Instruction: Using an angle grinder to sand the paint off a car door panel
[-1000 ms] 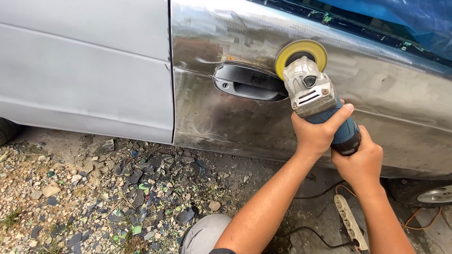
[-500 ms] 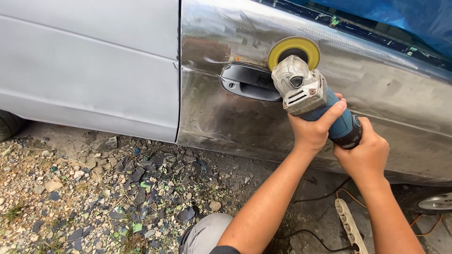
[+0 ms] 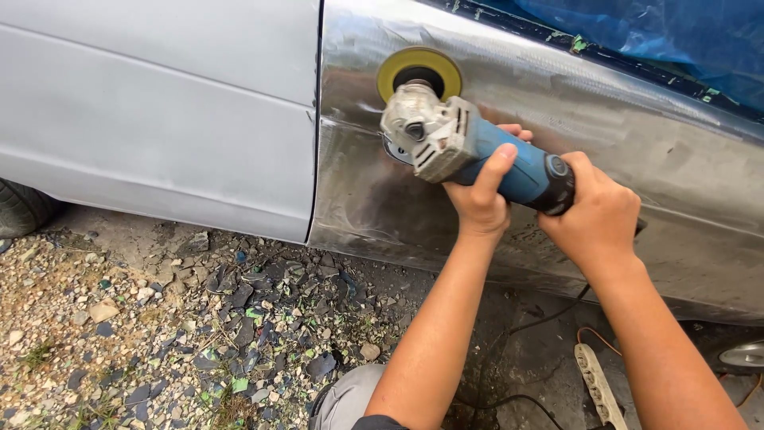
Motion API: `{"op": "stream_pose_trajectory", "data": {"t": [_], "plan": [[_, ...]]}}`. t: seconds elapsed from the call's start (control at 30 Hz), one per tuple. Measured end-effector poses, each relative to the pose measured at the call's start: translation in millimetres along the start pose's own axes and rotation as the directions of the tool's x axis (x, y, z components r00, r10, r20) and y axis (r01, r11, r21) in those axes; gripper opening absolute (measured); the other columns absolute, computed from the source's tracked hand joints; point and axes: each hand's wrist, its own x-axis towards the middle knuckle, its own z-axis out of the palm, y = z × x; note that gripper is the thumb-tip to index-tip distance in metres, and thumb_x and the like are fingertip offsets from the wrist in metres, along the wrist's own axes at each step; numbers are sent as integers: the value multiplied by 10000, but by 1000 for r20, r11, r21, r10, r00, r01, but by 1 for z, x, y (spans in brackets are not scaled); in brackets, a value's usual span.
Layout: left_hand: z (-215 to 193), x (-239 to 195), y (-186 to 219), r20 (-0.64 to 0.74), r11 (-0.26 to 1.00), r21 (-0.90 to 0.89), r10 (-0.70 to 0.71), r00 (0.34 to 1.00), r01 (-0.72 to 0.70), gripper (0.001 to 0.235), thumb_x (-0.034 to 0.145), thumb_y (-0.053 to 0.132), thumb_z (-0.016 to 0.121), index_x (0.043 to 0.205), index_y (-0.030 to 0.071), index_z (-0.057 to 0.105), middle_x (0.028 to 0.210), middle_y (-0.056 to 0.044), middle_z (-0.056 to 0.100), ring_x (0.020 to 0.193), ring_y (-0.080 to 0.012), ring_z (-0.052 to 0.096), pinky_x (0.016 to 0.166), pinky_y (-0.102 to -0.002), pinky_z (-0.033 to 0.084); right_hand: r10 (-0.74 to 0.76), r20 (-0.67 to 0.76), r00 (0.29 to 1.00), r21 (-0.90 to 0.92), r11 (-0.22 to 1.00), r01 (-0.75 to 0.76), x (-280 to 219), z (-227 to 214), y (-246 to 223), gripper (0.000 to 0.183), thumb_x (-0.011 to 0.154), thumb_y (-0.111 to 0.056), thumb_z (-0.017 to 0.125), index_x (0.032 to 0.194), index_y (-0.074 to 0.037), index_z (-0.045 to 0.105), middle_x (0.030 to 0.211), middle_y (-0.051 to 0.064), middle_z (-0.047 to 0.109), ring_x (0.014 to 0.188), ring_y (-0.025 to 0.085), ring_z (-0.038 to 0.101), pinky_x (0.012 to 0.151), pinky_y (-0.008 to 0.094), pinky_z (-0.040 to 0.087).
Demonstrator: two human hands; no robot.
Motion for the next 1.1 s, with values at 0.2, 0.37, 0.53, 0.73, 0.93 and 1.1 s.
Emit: {"op": "stream_pose_trajectory", "data": {"t": [0.2, 0.37, 0.53, 0.73, 0.93, 1.1], "plan": [[-32, 28, 25, -100, 979, -143, 135, 986, -148, 442, 845, 166, 778, 1189, 2, 554, 1014, -217, 702, 909, -311, 731, 811, -499, 623, -90, -114, 989, -95, 992, 79, 28, 17, -46, 381, 692, -293, 730, 1060, -276, 634, 766, -69, 616, 699, 179, 698, 671, 303, 562], [2, -2, 9, 1, 999, -2, 38, 999, -38, 391, 805, 64, 816, 1116, -47, 608, 944, -239, 711, 855, -316, 742, 754, -474, 622, 147, -49, 988, 56, 988, -145, -19, -16, -30, 336, 762, -220, 714, 1086, -230, 623, 784, 6, 609, 763, 290, 696, 692, 387, 555], [44, -53, 13, -74, 888, 337, -307, 949, 314, 211, 716, 175, 850, 859, 85, 724, 902, -44, 745, 799, -100, 687, 773, -283, 604, 534, 274, 800, 260, 760, -596, -64, -45, -7, 316, 794, -228, 742, 1070, -112, 640, 733, 110, 619, 646, 331, 531, 639, 426, 432], [59, -74, 14, -25, 661, 641, -490, 871, 390, 466, 643, 459, 780, 982, 159, 670, 975, 13, 704, 928, -126, 684, 786, -312, 571, 672, 360, 648, 336, 554, -762, -93, -48, 10, 299, 792, -137, 745, 1057, -42, 643, 828, 93, 640, 713, 229, 550, 636, 384, 450], [56, -71, 8, -54, 687, 626, -433, 900, 369, 395, 663, 416, 802, 929, 168, 649, 914, 49, 677, 864, -83, 640, 769, -295, 548, 637, 351, 686, 348, 591, -727, -91, -42, 13, 280, 774, -147, 755, 1001, -44, 628, 795, 85, 634, 691, 226, 532, 635, 379, 450], [54, -69, 10, -85, 677, 639, -410, 908, 365, 411, 663, 432, 801, 938, 167, 648, 910, 45, 686, 868, -92, 664, 784, -294, 564, 619, 383, 686, 332, 601, -728, -87, -43, 10, 252, 772, -155, 757, 974, -66, 637, 774, 73, 630, 686, 225, 529, 642, 378, 441]]}}
